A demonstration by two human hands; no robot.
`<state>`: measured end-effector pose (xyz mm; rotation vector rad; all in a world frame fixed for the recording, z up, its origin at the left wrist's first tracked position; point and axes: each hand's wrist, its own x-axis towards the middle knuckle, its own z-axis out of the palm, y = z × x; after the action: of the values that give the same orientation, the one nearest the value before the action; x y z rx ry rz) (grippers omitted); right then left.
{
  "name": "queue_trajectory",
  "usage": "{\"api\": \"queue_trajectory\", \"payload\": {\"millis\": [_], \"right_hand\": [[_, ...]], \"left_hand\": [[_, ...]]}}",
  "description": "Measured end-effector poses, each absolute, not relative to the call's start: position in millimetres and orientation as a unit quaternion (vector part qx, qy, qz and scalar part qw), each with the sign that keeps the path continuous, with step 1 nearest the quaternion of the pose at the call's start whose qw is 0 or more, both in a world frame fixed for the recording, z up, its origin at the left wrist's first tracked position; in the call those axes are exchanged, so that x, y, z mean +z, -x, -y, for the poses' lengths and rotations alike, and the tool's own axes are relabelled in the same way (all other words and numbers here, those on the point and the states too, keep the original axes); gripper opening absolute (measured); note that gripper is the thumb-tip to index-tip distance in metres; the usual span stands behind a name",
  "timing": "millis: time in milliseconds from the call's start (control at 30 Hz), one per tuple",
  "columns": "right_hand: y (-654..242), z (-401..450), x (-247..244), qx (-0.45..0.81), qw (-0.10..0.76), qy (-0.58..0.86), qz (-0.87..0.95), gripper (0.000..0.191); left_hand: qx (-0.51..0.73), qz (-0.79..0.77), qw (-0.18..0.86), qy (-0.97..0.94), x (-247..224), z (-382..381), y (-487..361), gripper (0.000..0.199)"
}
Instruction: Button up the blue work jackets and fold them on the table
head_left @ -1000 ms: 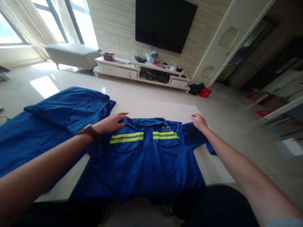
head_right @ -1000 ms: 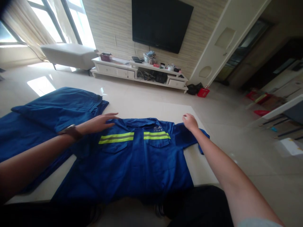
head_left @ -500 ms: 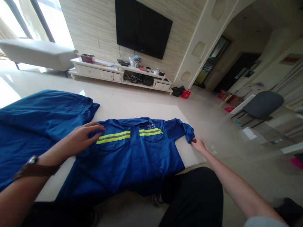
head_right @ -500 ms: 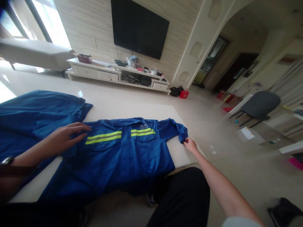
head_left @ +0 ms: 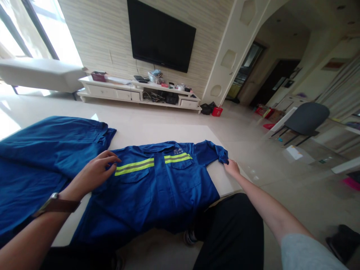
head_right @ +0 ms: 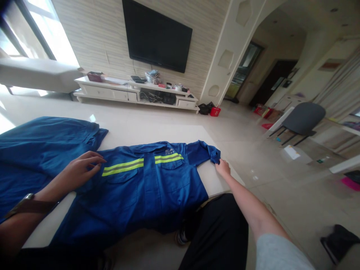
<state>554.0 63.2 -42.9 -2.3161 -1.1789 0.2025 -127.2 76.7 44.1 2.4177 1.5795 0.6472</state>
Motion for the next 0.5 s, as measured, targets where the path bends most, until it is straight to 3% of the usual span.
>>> {"api": "queue_trajectory", "payload": {"millis": [100,367,500], "right_hand": [[-569,-78,-28,0.090,0.306,0.857,0.404,0.026],[-673,-63,93,0.240,0.406,0.811,0.346,0.041],[-701,-43,120,0.254,0.382,0.792,0.402,0.042]], "left_hand": [[0.216,-0.526,0.084,-0.819,43,-78,126,0.038],[0.240,-0.520,0.030,-0.819,43,-77,131,0.042],[0.252,-0.509,0.027,-0.823,40,-78,129,0.043]]}}
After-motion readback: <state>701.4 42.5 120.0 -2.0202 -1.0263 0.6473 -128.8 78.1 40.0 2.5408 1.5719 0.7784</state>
